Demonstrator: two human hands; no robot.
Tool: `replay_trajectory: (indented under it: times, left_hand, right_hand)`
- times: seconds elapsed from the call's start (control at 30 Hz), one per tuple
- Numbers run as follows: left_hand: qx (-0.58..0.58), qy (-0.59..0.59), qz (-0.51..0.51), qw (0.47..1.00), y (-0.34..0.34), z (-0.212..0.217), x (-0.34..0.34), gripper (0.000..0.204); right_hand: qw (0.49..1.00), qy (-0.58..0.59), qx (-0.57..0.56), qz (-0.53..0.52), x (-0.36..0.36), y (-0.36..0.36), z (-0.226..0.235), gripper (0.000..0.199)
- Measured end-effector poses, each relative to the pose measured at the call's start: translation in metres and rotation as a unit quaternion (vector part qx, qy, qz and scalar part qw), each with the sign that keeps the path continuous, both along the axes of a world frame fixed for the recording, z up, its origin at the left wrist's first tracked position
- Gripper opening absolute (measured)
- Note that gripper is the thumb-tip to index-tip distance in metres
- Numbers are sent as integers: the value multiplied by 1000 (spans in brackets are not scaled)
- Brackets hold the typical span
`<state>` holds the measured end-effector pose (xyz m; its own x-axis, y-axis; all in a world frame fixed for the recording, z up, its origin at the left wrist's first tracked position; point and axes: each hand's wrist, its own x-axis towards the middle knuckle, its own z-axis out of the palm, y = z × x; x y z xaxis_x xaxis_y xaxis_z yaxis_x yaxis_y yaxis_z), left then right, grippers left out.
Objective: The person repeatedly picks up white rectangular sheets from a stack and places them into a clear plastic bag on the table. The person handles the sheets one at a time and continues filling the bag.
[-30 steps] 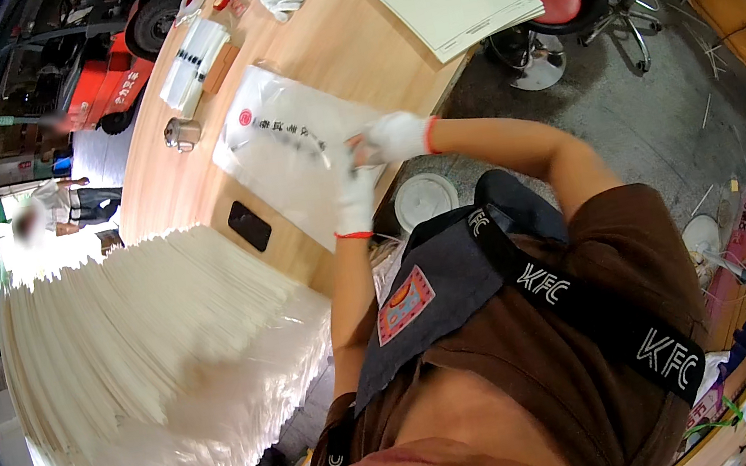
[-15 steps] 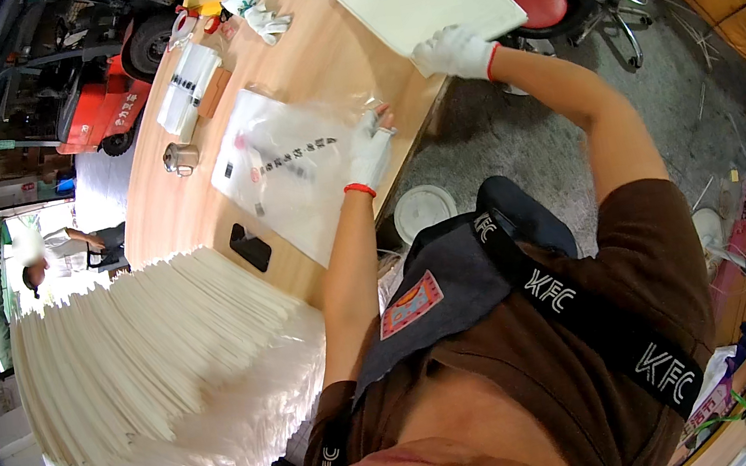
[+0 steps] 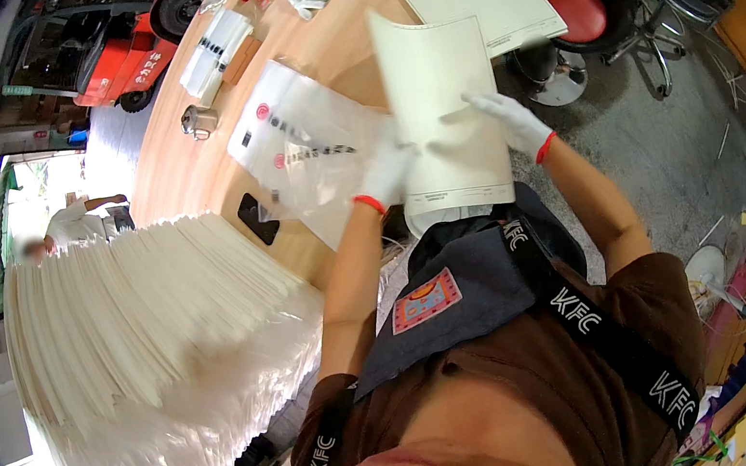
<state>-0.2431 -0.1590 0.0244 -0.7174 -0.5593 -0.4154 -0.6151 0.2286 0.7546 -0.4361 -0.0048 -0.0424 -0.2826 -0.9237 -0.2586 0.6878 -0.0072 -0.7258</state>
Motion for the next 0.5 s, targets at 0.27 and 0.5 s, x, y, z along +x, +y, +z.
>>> replay_trajectory:
  times: [0.27, 0.5]
  left_hand:
    - [-85, 79, -87, 989, 54, 15, -9, 77]
    - [182, 432, 286, 836, -31, 110, 89, 50]
  right_hand:
    - [788, 561, 253, -30, 37, -17, 43, 42]
    - [594, 800, -37, 77, 34, 6, 164, 21]
